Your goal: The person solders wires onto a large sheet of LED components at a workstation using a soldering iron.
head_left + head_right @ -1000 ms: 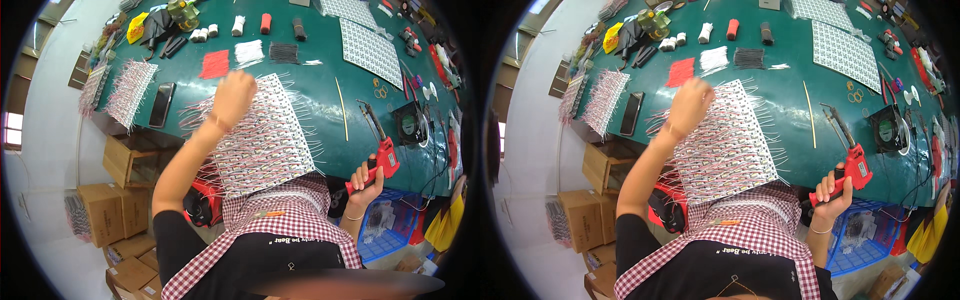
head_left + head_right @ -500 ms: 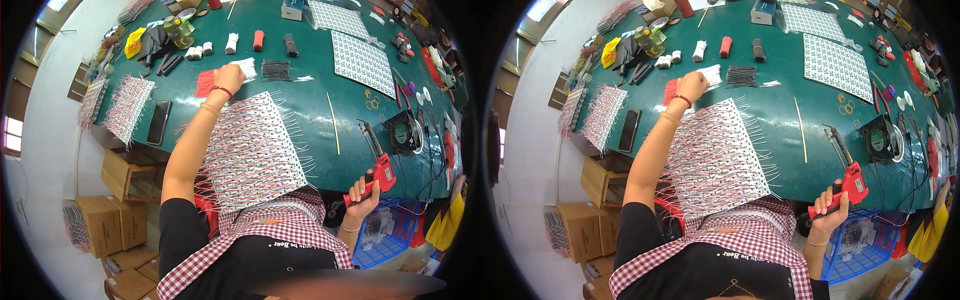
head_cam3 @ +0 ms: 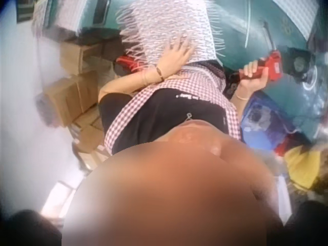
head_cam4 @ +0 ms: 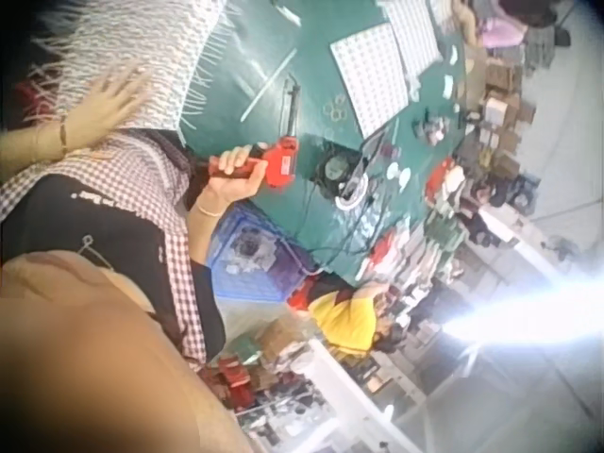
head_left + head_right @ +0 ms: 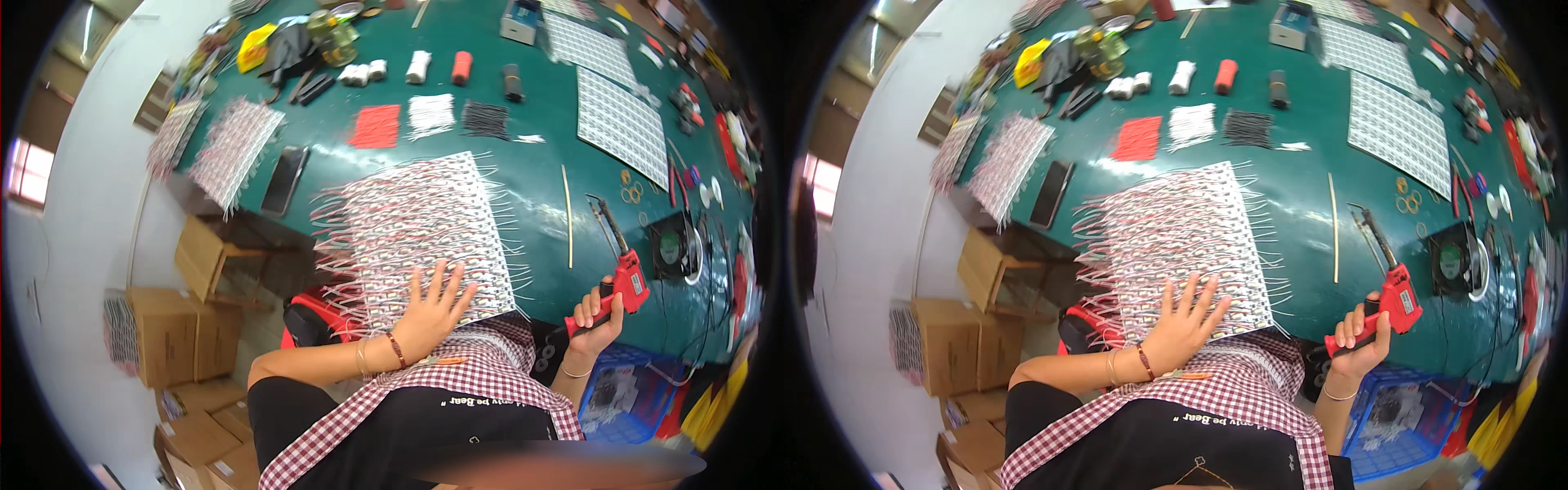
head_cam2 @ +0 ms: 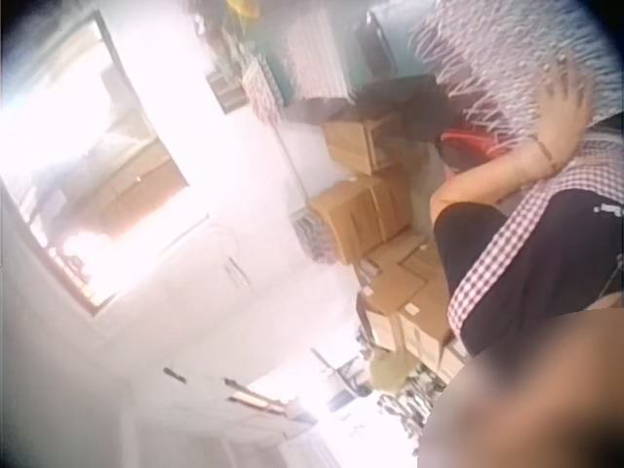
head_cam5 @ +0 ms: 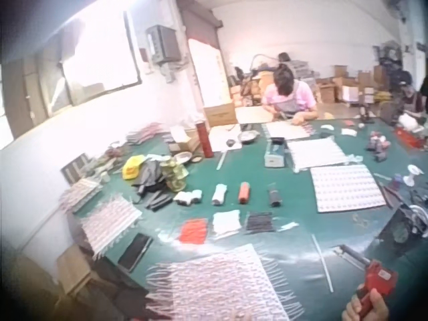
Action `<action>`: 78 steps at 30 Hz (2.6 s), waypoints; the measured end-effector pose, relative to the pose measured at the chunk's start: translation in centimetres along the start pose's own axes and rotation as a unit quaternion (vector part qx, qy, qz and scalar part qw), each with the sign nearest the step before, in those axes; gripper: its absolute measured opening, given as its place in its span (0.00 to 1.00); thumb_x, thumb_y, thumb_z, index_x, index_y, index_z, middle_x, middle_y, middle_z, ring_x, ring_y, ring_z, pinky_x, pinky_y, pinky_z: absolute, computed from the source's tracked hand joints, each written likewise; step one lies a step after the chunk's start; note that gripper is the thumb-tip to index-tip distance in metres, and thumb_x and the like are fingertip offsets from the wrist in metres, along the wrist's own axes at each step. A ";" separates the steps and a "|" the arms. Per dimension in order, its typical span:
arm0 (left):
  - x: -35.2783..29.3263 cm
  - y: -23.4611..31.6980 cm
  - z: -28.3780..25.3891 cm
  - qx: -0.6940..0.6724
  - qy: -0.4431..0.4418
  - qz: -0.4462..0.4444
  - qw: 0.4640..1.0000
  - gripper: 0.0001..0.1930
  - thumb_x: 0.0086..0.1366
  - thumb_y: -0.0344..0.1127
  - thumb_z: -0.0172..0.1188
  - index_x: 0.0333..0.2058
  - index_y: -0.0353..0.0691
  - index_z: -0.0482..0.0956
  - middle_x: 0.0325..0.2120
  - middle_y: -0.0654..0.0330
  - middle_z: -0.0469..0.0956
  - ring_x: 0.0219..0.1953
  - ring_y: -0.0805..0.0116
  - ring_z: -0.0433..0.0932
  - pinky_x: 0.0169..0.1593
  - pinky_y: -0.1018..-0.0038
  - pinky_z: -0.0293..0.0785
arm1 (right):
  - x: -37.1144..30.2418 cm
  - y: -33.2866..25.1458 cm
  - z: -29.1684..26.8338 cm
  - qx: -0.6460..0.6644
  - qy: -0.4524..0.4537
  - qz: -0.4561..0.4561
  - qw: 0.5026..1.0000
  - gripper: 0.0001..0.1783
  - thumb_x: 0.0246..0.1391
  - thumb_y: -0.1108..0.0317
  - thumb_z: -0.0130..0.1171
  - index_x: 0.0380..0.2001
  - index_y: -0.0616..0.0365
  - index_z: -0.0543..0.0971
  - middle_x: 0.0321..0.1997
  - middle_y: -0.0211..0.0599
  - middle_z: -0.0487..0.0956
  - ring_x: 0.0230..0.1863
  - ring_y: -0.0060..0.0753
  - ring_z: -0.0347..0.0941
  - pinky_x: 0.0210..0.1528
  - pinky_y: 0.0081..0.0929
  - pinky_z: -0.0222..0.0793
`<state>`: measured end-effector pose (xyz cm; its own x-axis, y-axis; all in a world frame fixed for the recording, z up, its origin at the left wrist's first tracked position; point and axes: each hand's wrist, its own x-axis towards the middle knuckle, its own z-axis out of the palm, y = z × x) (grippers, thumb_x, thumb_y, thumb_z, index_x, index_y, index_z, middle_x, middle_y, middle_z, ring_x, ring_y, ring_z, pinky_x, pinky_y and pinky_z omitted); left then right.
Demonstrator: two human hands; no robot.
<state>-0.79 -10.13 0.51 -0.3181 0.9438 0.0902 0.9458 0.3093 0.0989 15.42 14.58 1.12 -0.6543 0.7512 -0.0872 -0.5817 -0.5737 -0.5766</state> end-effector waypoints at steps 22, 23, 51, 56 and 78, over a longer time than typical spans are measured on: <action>-11.4 -36.5 -18.3 0.214 0.332 -0.107 0.913 0.23 0.47 0.14 0.52 0.42 0.44 0.78 0.41 0.58 0.80 0.47 0.63 0.77 0.52 0.64 0.68 | 1.4 -1.0 1.0 -0.021 -0.021 -0.062 0.998 0.19 0.66 0.58 0.44 0.51 0.61 0.66 0.19 0.31 0.63 0.12 0.18 0.56 0.13 0.16 0.56; -12.0 -38.6 -16.3 0.247 0.333 -0.096 0.905 0.24 0.46 0.14 0.51 0.42 0.45 0.78 0.43 0.61 0.80 0.50 0.67 0.76 0.57 0.63 0.65 | 1.3 -0.9 1.5 -0.034 -0.015 -0.058 0.998 0.19 0.66 0.58 0.44 0.51 0.61 0.66 0.19 0.31 0.63 0.12 0.18 0.56 0.13 0.16 0.56; -14.0 -47.7 0.7 0.020 0.200 -0.630 0.750 0.42 0.58 0.63 0.50 0.65 0.47 0.54 0.68 0.57 0.49 0.69 0.52 0.42 0.66 0.41 0.36 | 2.1 2.7 7.9 -0.094 -0.098 0.035 0.990 0.19 0.66 0.59 0.44 0.51 0.63 0.67 0.20 0.30 0.61 0.13 0.18 0.54 0.15 0.16 0.57; -14.4 -50.1 1.1 0.036 0.087 -0.638 0.764 0.48 0.56 0.68 0.47 0.68 0.48 0.45 0.69 0.56 0.44 0.71 0.53 0.34 0.68 0.47 0.27 | 1.6 2.6 7.9 -0.103 -0.059 0.011 0.993 0.19 0.66 0.58 0.44 0.51 0.61 0.67 0.19 0.30 0.62 0.13 0.17 0.54 0.13 0.16 0.55; -16.6 -59.7 10.3 -0.143 0.267 -0.506 0.808 0.40 0.62 0.68 0.35 0.67 0.52 0.52 0.69 0.64 0.48 0.70 0.57 0.43 0.69 0.61 0.41 | 1.0 4.1 8.9 -0.090 -0.033 0.014 0.995 0.19 0.65 0.59 0.45 0.50 0.63 0.68 0.19 0.30 0.63 0.13 0.18 0.55 0.13 0.17 0.56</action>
<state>-51.27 -43.02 -17.10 -0.9737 0.0165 0.2272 0.1549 0.7792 0.6074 8.12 10.08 5.91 -0.7021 0.7099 -0.0549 -0.4711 -0.5210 -0.7118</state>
